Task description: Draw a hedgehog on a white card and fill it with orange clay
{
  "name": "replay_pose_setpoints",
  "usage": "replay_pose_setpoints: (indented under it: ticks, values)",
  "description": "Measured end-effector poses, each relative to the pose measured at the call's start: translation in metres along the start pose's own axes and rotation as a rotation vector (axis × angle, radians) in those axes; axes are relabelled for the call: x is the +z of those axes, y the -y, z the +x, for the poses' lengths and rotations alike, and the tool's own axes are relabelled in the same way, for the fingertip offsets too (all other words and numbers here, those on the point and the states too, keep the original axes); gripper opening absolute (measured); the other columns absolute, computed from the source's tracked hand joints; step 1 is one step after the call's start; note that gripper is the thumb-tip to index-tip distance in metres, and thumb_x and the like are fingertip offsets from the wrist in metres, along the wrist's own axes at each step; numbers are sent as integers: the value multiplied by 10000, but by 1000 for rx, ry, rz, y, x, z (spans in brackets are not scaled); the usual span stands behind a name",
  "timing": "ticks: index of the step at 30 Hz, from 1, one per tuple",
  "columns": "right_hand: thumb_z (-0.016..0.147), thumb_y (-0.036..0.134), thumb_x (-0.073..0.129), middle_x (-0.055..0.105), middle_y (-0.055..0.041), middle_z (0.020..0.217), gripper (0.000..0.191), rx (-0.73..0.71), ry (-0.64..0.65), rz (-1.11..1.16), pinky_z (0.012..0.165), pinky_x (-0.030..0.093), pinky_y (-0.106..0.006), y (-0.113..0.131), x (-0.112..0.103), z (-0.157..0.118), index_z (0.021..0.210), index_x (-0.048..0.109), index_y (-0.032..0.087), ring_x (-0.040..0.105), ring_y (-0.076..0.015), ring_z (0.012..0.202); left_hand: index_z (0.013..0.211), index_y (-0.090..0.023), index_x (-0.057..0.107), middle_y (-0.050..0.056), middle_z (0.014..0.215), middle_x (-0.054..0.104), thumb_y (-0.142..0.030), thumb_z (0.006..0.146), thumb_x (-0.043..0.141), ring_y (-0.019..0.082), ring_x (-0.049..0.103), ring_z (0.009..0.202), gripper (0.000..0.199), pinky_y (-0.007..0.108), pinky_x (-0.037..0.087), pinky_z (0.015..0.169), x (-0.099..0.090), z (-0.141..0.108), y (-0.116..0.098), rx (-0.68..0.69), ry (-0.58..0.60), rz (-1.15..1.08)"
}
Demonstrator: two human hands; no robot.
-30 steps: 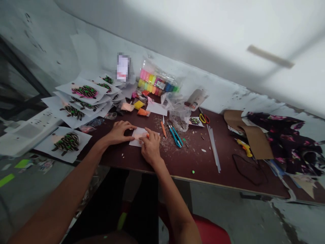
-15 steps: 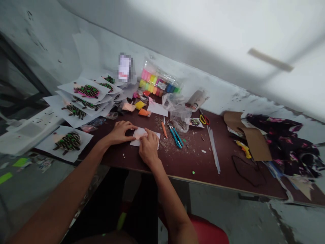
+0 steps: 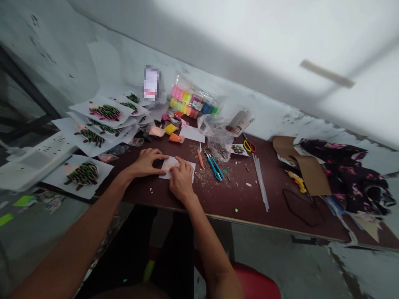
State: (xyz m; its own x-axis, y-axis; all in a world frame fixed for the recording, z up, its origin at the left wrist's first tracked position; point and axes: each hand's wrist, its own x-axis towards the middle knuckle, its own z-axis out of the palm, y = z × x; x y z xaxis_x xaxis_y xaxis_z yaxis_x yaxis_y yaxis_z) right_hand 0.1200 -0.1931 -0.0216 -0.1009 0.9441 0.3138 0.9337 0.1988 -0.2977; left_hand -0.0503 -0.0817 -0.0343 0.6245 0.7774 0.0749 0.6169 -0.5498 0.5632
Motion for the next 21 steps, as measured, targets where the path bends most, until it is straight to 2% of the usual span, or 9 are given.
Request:
replay_pose_setpoints:
  ticks: [14,21]
  values:
    - [765,58,517,497,-103,1420,269,-59,-42,93,1058,320,-459,-3,2,-2,942,662,199,428,-273,1260,1229,-341,669,28,1167,589,-601,660,725,294,447,1114,628,411,299,949,0,0,1,-4,16,9]
    - [796,72,501,512,-122,1378,233,33,-136,74,1045,331,-465,-4,2,-4,923,662,186,437,-281,1229,1229,-336,666,27,1180,597,-619,663,720,287,458,1112,634,401,300,945,0,1,2,-5,20,19]
